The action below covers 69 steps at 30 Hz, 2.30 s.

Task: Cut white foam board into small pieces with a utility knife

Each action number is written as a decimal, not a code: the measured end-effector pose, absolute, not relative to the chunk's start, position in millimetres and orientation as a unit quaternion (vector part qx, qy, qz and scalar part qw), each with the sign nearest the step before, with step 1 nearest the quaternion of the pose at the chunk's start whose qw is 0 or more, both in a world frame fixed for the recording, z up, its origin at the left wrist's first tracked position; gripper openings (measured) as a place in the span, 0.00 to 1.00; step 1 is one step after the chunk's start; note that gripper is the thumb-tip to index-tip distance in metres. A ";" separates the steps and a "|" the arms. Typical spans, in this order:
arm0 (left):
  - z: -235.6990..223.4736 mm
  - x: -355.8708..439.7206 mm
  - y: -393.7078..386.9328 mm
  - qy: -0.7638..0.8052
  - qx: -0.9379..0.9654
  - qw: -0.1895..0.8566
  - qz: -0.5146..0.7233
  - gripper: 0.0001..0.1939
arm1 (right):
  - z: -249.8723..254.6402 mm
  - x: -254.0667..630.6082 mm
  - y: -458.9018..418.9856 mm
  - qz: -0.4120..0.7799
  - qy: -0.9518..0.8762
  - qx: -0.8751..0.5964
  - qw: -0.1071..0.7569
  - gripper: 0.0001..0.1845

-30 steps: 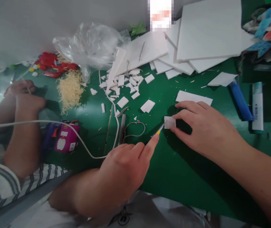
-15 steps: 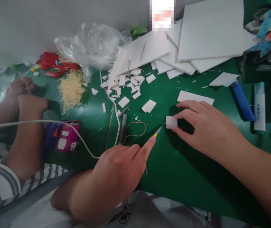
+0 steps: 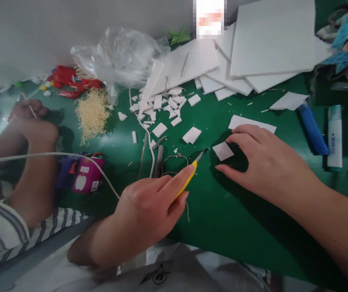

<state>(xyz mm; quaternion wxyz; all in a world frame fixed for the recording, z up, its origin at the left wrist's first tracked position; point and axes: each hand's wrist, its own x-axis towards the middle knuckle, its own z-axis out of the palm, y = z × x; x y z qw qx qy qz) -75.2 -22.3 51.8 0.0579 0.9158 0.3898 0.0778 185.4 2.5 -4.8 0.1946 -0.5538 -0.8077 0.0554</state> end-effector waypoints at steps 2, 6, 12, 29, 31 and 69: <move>50.0 -73.5 -21.0 0.391 0.915 0.053 0.083 0.20 | -6.6 184.8 3.3 0.049 -0.806 -0.561 0.180 0.17; 47.2 -71.0 -18.5 0.392 0.914 0.052 0.089 0.20 | -8.7 188.1 4.4 0.052 -0.816 -0.549 0.175 0.13; 44.7 -68.8 -17.0 0.393 0.912 0.045 0.111 0.19 | -9.3 194.7 5.9 0.068 -0.819 -0.531 0.204 0.20; 20.0 -50.5 5.3 0.395 0.868 0.135 0.267 0.23 | 18.9 187.5 -0.7 -0.024 -0.824 -0.460 0.329 0.12; 19.7 -47.3 9.7 0.398 0.821 0.236 0.335 0.17 | 20.9 185.5 -1.2 -0.037 -0.838 -0.421 0.346 0.13; 20.2 -36.3 12.9 0.406 0.678 0.504 0.349 0.05 | 12.8 188.8 -0.4 0.046 -0.868 -0.367 0.332 0.14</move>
